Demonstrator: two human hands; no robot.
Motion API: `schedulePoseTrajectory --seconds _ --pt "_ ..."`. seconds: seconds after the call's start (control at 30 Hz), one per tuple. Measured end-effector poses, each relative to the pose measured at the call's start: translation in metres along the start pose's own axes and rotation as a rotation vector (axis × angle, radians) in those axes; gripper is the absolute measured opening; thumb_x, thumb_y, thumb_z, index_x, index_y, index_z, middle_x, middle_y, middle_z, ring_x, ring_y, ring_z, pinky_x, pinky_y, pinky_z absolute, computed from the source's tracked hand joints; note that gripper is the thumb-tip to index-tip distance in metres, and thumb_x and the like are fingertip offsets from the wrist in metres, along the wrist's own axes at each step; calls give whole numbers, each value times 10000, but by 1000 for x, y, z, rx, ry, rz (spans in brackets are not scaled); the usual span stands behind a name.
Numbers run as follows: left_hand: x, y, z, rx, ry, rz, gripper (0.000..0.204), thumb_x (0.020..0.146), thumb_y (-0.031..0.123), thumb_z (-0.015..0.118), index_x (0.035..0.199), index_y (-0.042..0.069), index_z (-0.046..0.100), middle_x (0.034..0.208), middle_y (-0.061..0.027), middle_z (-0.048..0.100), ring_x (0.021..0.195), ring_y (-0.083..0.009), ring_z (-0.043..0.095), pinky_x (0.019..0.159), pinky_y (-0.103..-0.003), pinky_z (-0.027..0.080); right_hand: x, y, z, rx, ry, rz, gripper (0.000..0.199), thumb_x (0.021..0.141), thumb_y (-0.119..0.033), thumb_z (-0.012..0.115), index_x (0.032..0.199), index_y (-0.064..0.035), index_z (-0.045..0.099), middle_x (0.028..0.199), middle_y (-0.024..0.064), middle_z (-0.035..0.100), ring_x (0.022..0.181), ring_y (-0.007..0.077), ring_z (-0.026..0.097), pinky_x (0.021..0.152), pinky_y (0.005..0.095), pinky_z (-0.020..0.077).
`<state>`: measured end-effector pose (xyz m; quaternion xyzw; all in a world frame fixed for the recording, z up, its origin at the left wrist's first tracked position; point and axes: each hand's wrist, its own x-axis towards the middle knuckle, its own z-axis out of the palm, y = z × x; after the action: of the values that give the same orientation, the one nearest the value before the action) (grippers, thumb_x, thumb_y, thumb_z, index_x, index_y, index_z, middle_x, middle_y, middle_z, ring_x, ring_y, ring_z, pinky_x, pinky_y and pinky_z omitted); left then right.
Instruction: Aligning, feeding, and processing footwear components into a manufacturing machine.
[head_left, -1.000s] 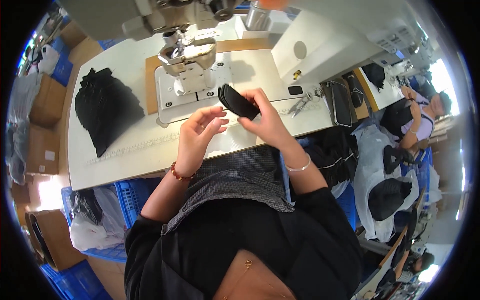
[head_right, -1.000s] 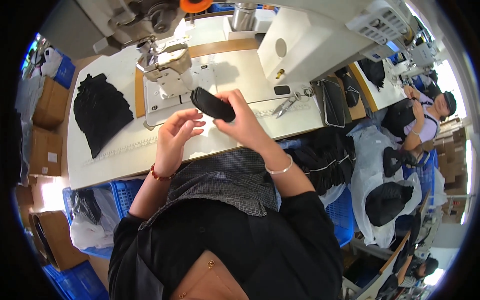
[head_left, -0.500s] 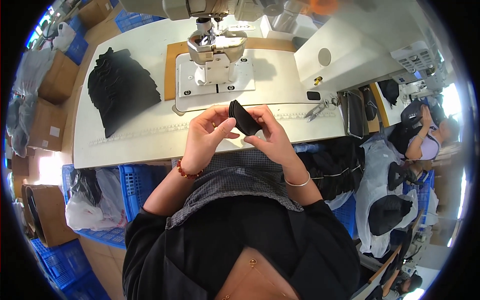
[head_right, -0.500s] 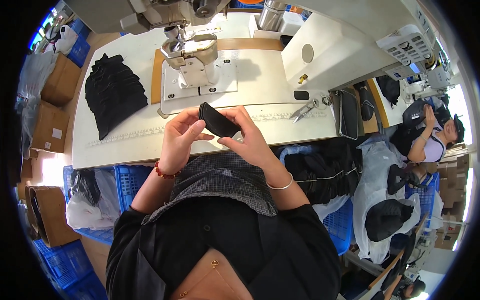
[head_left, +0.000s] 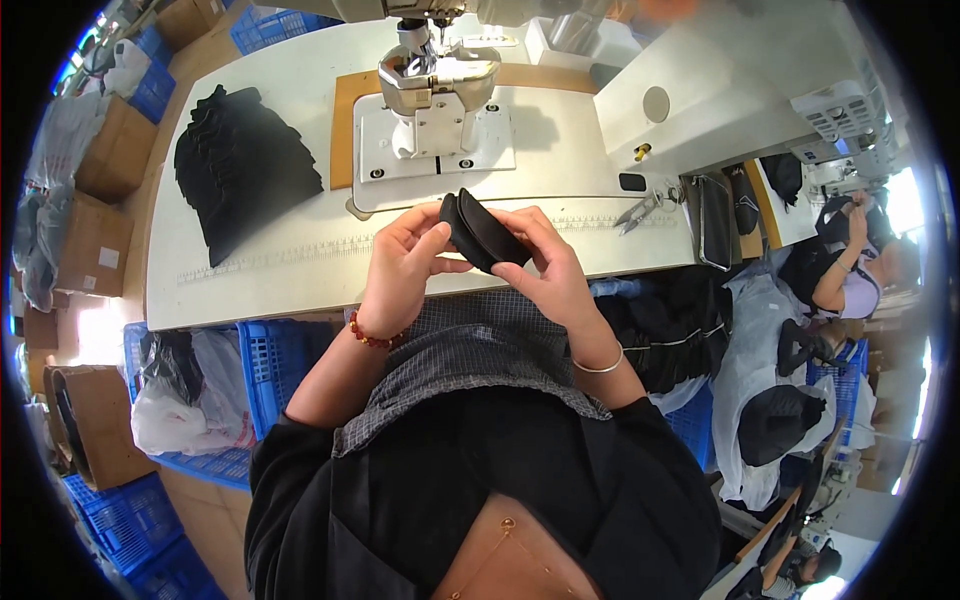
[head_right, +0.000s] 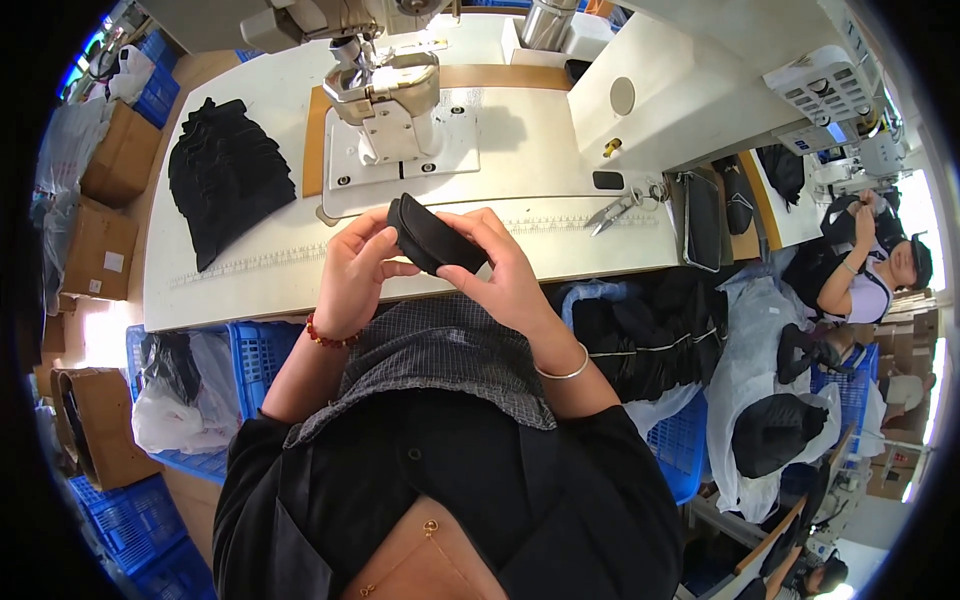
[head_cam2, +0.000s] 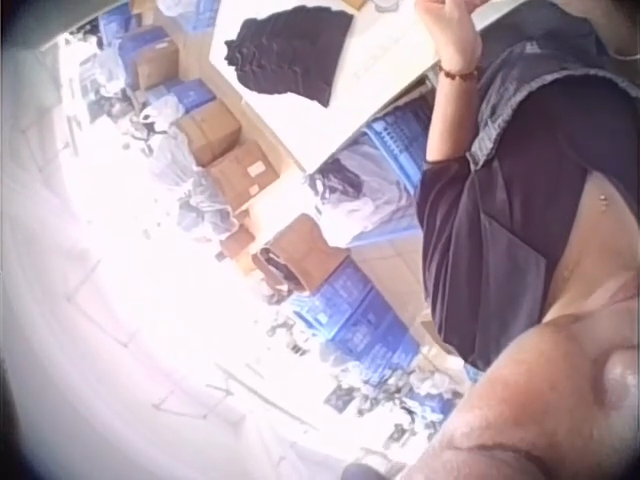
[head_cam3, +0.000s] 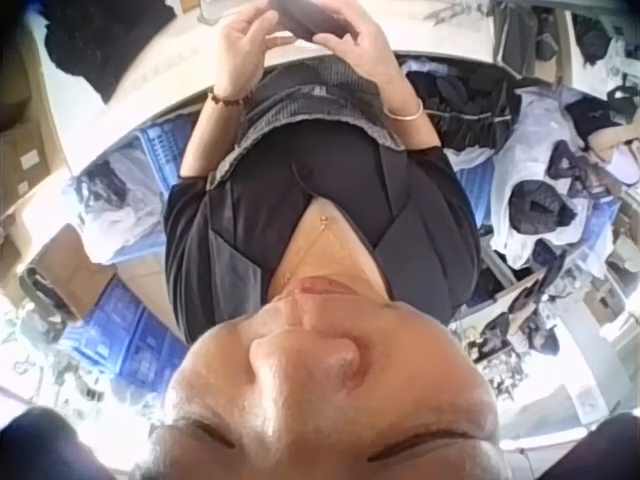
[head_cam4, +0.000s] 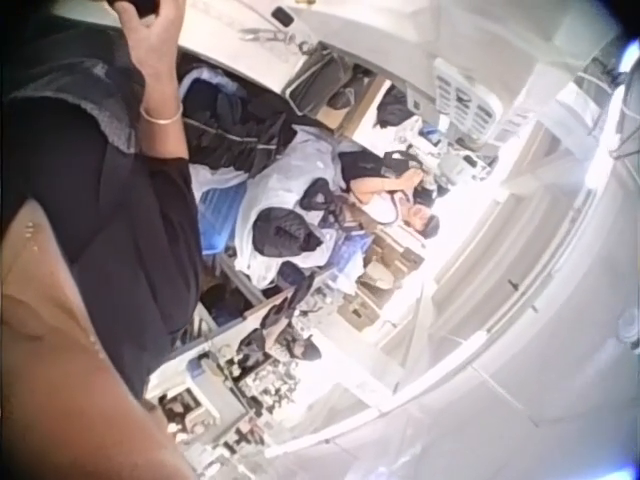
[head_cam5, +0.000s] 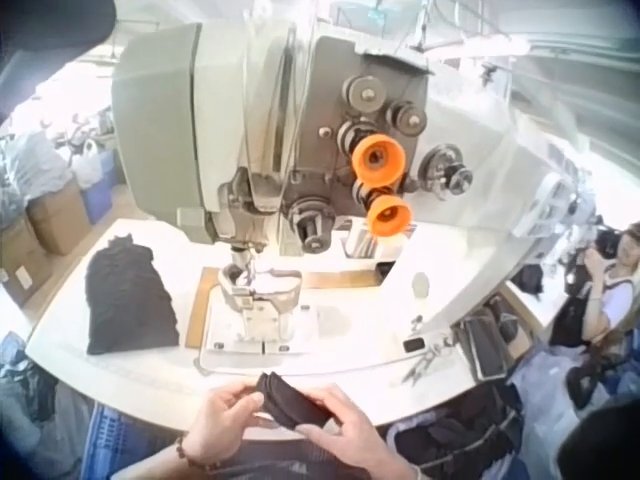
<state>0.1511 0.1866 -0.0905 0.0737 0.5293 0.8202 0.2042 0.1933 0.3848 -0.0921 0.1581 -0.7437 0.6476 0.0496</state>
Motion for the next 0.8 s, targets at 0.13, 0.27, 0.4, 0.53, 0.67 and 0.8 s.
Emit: schedulePoseTrajectory --seconds 0.13,0.27,0.4,0.53,0.67,0.8 --pt "0 -1 -3 -76 10 -16 281 982 56 466 1233 -49 537 1082 -109 653 917 -169 671 749 -298 596 -1 -6 3 -125 21 32 531 802 -123 737 1285 -8 549 1056 94 539 1005 207 546 890 305 443" --pt "-1 -6 -7 -174 -11 -52 291 977 42 477 1252 -44 522 1071 -105 655 897 -165 671 747 -293 594 -2 -7 5 -229 37 9 523 808 -151 749 1269 -3 551 1072 54 544 966 148 547 831 264 448" --pt "-4 -4 -5 -194 -9 -44 343 977 32 475 1316 -21 476 1071 -103 657 891 -155 671 744 -287 593 -3 -8 9 -253 67 -3 511 803 -158 757 1245 -8 547 1074 55 561 967 150 552 850 270 449" --pt "-7 2 -2 -160 -39 31 419 978 21 469 1393 13 410 1070 -100 659 886 -146 671 742 -282 594 -3 -4 14 -218 86 -46 524 795 -138 762 1244 -13 523 1106 93 588 1008 194 577 896 306 451" --pt "-7 4 -5 -155 -68 26 432 980 20 463 1408 20 397 1075 -101 656 896 -146 669 747 -282 596 -4 -1 16 -78 92 14 529 793 -119 765 1239 -9 502 1120 126 612 1055 225 599 941 339 459" --pt "-6 5 -5 -153 -68 7 421 984 22 458 1402 21 406 1079 -102 654 904 -150 669 742 -282 596 -4 -5 17 -81 89 53 532 792 -104 768 1237 -7 494 1125 126 615 1046 219 609 922 335 477"
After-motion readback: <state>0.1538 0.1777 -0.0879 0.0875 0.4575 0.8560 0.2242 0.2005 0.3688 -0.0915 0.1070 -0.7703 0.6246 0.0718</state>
